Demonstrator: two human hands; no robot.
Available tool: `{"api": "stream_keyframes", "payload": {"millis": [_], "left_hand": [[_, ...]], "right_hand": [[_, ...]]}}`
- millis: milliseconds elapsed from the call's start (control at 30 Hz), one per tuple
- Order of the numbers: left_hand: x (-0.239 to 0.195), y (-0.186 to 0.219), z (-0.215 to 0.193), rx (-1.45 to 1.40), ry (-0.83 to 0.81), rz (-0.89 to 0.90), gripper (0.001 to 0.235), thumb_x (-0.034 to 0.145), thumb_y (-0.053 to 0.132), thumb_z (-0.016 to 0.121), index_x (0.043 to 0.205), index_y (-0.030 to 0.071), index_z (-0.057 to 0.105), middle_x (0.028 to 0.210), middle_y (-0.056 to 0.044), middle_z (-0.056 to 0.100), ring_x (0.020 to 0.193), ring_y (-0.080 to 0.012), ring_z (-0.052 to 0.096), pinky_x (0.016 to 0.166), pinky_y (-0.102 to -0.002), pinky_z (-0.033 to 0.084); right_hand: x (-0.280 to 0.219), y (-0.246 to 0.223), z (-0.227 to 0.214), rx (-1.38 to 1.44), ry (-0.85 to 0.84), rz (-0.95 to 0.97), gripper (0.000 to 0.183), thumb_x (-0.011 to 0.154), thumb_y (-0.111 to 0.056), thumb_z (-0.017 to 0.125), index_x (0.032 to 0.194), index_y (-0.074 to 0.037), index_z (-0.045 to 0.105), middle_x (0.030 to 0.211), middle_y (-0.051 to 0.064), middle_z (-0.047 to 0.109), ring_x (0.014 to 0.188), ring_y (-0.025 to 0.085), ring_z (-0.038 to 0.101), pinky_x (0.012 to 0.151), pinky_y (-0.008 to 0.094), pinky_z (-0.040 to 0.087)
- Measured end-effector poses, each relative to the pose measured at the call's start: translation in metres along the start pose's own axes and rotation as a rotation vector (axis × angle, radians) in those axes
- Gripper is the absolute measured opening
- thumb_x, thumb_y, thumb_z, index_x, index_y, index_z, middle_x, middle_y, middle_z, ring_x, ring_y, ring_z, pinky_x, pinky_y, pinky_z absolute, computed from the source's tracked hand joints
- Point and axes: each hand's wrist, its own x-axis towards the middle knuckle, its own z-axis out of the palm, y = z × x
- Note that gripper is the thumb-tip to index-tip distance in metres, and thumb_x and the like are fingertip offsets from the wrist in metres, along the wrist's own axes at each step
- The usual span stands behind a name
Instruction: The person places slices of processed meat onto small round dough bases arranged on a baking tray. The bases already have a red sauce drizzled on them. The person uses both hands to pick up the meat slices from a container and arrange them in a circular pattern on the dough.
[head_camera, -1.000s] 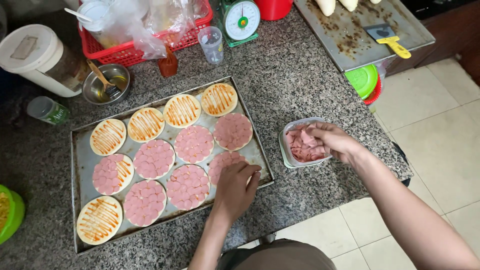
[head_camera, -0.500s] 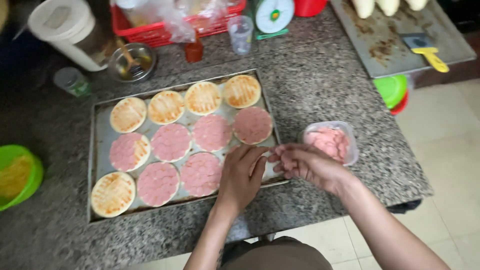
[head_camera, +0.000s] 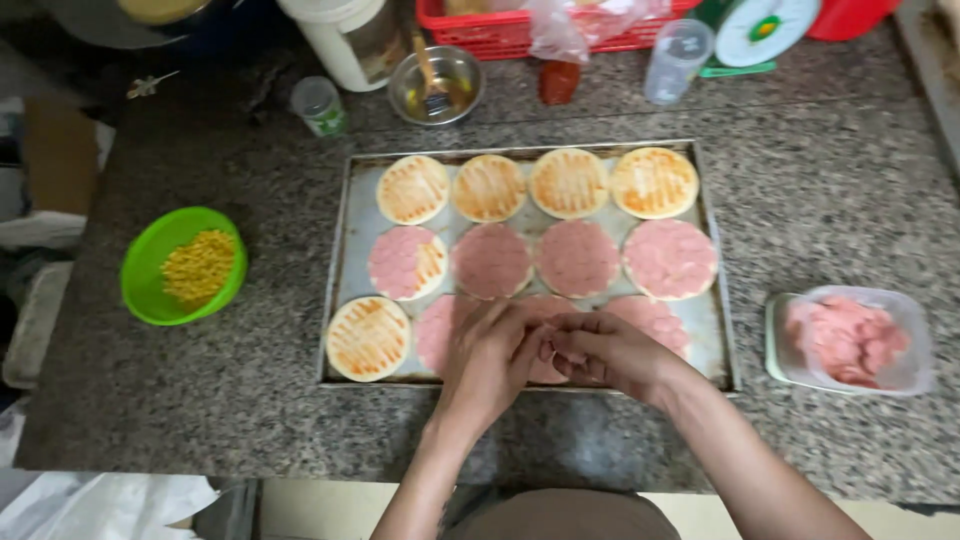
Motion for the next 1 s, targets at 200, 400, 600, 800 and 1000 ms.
{"api": "stream_keyframes", "payload": {"millis": [200, 400, 600, 800, 1000], "left_hand": [[-0.008, -0.11, -0.014, -0.239, 0.048, -0.2, 0.007, 0.115, 0.013, 0.084, 0.114, 0.011, 0.09, 0.093, -0.007, 0.089, 0.093, -0.0312, 0.09, 0.084, -0.043, 0.074], [-0.01, -0.173, -0.024, -0.202, 0.117, -0.223, 0.015, 0.099, 0.02, 0.095, 0.113, 0.02, 0.097, 0.092, -0.008, 0.093, 0.09, -0.0316, 0.092, 0.077, -0.041, 0.075], [0.008, -0.214, -0.05, -0.141, 0.108, -0.253, 0.014, 0.105, 0.027, 0.092, 0.108, 0.013, 0.093, 0.093, -0.015, 0.089, 0.094, -0.0412, 0.091, 0.082, -0.048, 0.074], [0.028, -0.294, -0.039, 0.262, 0.204, -0.269, 0.021, 0.112, 0.036, 0.082, 0.11, 0.017, 0.089, 0.1, -0.01, 0.083, 0.104, -0.0396, 0.084, 0.097, -0.055, 0.063], [0.066, -0.303, -0.007, 0.179, 0.039, -0.136, 0.02, 0.111, 0.029, 0.082, 0.105, 0.011, 0.088, 0.102, -0.02, 0.083, 0.113, -0.0496, 0.08, 0.111, -0.063, 0.055]], "right_hand": [[0.071, 0.028, 0.05, -0.237, 0.067, -0.094, 0.024, 0.12, -0.004, 0.073, 0.119, 0.017, 0.086, 0.08, 0.016, 0.062, 0.072, 0.029, 0.073, 0.056, 0.033, 0.049], [0.119, 0.05, 0.068, -0.331, 0.122, -0.07, 0.022, 0.12, -0.004, 0.07, 0.115, 0.011, 0.085, 0.077, 0.019, 0.073, 0.061, 0.019, 0.059, 0.053, 0.029, 0.041], [0.156, 0.048, 0.083, -0.22, 0.263, -0.004, 0.027, 0.118, -0.006, 0.075, 0.129, 0.017, 0.086, 0.098, 0.028, 0.083, 0.078, 0.029, 0.076, 0.063, 0.035, 0.058], [0.154, 0.011, 0.106, 0.01, 0.41, 0.012, 0.035, 0.112, -0.004, 0.078, 0.142, 0.014, 0.082, 0.116, 0.02, 0.078, 0.101, 0.031, 0.08, 0.092, 0.049, 0.074], [0.153, 0.01, 0.095, 0.0, 0.37, -0.015, 0.045, 0.106, 0.007, 0.07, 0.15, 0.014, 0.081, 0.113, 0.015, 0.068, 0.105, 0.028, 0.076, 0.103, 0.055, 0.078]]}}
